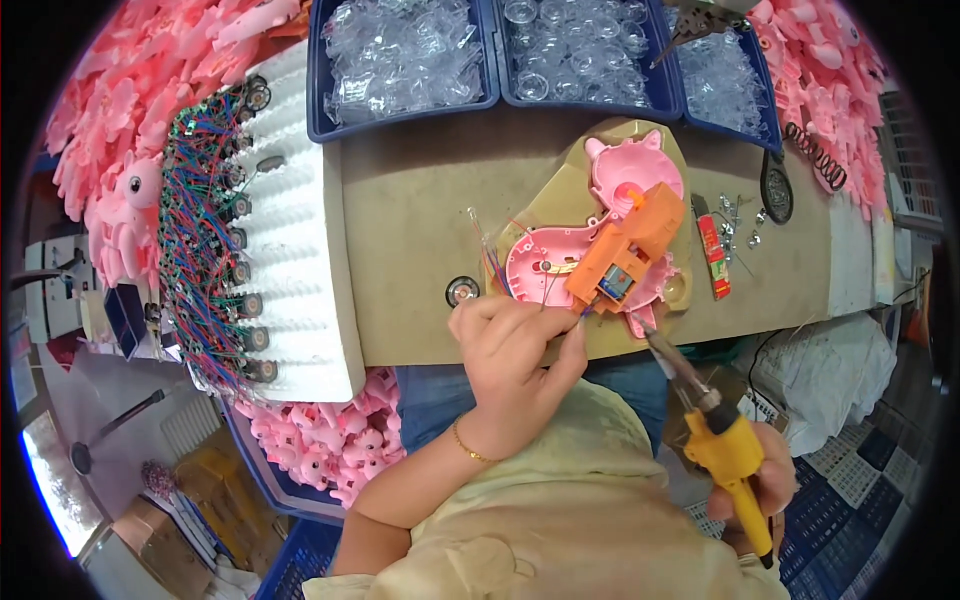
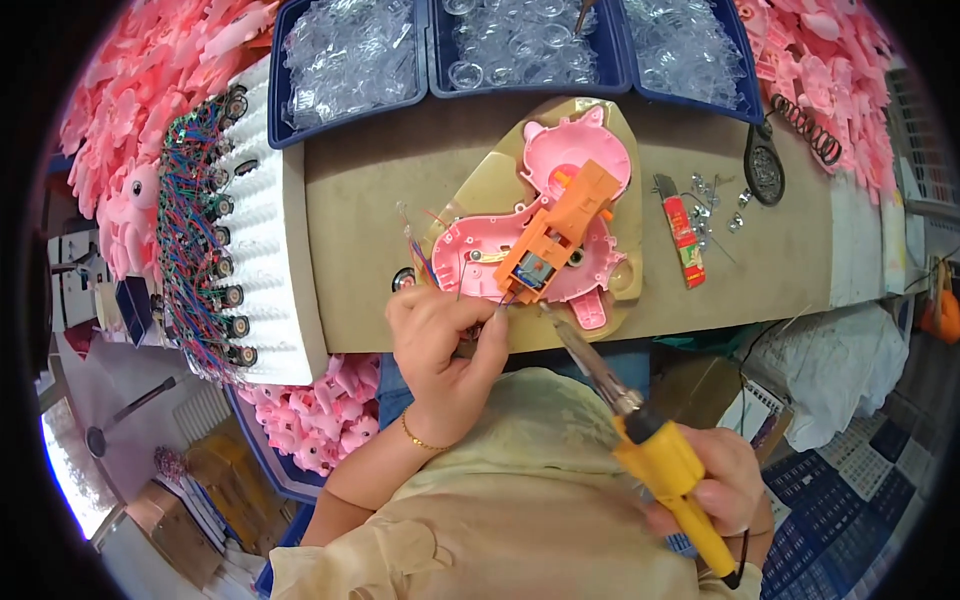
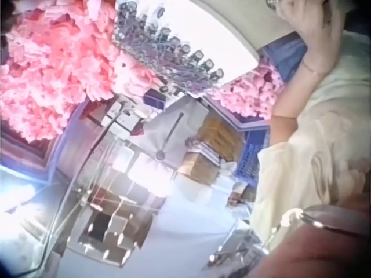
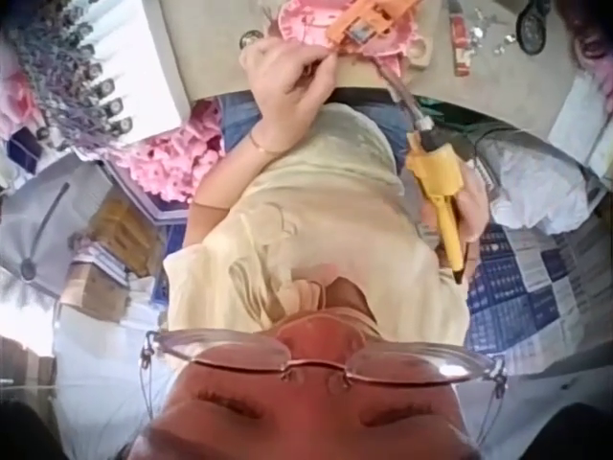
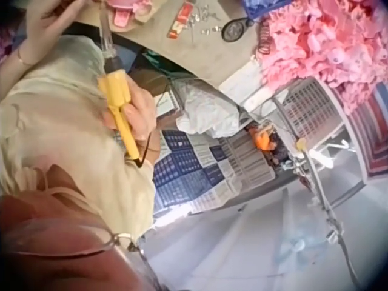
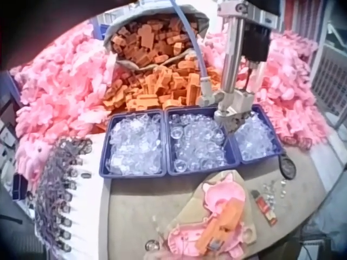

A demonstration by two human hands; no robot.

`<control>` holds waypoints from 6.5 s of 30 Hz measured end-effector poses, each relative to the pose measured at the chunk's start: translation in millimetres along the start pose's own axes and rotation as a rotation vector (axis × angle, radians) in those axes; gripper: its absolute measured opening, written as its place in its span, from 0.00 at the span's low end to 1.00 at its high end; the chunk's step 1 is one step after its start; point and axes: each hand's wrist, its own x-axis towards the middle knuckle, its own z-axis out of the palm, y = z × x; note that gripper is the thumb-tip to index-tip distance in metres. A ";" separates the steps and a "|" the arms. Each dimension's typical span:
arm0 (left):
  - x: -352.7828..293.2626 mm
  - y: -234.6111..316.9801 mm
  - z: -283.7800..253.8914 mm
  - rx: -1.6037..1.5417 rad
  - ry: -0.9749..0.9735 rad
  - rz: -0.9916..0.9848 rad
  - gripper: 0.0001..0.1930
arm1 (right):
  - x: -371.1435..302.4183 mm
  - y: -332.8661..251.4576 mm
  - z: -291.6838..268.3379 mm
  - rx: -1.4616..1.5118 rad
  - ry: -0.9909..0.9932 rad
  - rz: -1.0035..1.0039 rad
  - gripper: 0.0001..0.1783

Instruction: Assembling plastic toy ponies by soldering internal wires, inserting mechanical parts, and fastening body halves with screws.

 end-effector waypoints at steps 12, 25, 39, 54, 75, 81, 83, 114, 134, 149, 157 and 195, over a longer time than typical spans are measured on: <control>0.7 2.1 3.2 0.007 0.024 0.000 0.08 | 19.5 9.9 10.0 -0.183 -0.229 -0.098 0.33; 0.7 3.4 3.3 0.027 0.016 -0.005 0.08 | 24.6 12.0 7.6 -0.151 -0.337 -0.083 0.32; 2.0 2.2 1.6 0.054 -0.023 -0.004 0.10 | 25.8 15.6 10.5 -0.177 -0.338 -0.153 0.28; 3.1 6.2 -1.3 0.055 -0.040 -0.041 0.08 | 24.2 14.0 11.5 -0.117 -0.153 -0.213 0.32; 7.9 8.4 -1.3 0.053 -0.054 -0.025 0.07 | 15.3 14.1 1.7 -0.108 -0.067 -0.126 0.31; 8.0 9.1 -3.3 0.065 -0.059 -0.018 0.07 | 9.1 16.8 -4.1 -0.081 -0.144 -0.046 0.32; 9.5 9.0 -4.5 0.080 -0.071 -0.001 0.07 | 9.1 17.5 -3.9 -0.079 -0.116 -0.036 0.33; 30.0 19.7 -9.9 0.078 -0.150 -0.015 0.07 | 34.7 21.7 7.3 0.202 0.106 -0.036 0.31; 36.3 23.2 -20.4 0.121 -0.214 0.019 0.09 | -39.2 36.2 -1.4 0.234 0.167 0.391 0.39; 60.2 28.3 -40.0 -0.612 -0.535 -0.504 0.24 | 66.3 36.6 55.5 0.115 0.265 0.163 0.09; 57.3 30.0 -20.0 -0.057 -0.271 0.362 0.29 | 93.9 27.7 73.1 0.416 0.324 0.260 0.21; 40.3 39.4 -21.1 0.256 -0.314 0.060 0.05 | -23.6 12.0 31.8 0.516 0.484 0.305 0.34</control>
